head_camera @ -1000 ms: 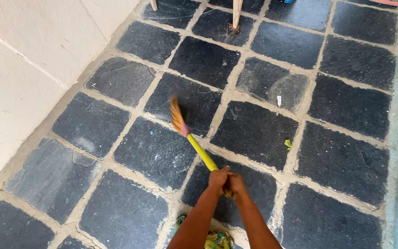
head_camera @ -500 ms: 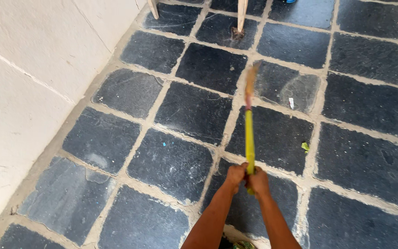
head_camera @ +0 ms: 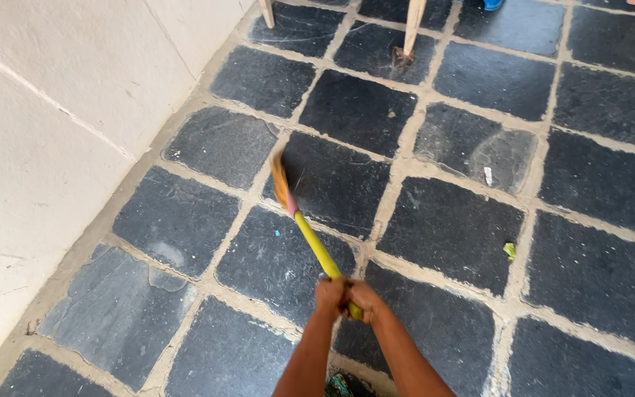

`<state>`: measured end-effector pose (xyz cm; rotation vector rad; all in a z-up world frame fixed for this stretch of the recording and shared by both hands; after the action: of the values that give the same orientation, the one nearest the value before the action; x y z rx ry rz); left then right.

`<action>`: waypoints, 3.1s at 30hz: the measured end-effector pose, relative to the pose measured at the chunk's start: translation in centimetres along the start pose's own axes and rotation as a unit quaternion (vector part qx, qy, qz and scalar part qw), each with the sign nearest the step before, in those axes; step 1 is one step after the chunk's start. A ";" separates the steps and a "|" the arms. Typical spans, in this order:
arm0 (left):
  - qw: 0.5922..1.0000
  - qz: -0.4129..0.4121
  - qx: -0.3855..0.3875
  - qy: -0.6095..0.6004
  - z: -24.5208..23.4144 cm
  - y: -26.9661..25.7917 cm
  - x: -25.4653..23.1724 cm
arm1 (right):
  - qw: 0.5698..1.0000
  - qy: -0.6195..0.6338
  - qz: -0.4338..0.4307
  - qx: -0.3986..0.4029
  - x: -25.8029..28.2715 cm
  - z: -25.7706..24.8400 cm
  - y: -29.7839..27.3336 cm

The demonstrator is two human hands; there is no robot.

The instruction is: The person sweeps a stone-tiled floor using a short broom, moving it across the surface and around the edges of a bed and a stool.

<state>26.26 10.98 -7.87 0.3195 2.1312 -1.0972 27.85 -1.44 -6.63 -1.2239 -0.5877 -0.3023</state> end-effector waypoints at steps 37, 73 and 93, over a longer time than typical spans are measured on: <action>0.953 -0.054 0.288 -0.082 5.4 4.7 -6.1 | 0.949 0.221 -0.105 -0.198 7.1 3.0 -3.2; 0.980 -0.063 0.173 -0.080 27.3 -7.7 -9.0 | 0.952 0.261 -0.022 -0.156 9.1 -24.1 -3.6; 0.988 -0.025 0.125 -0.085 29.6 -3.6 -14.2 | 0.954 0.274 -0.045 -0.116 13.9 -24.9 0.5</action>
<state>48.78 -13.15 -7.42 0.2780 1.8633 -1.3745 45.90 -23.43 -4.46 -1.2678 -0.1261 -0.7766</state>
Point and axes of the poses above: each hand's wrist, its own y-axis towards the middle knuckle, its own z-axis out of the palm, x = y × z, the point moved 2 cm from there along y, towards the middle knuckle, and after that the axes turned 10 degrees about -x, right-handed, at the moved point
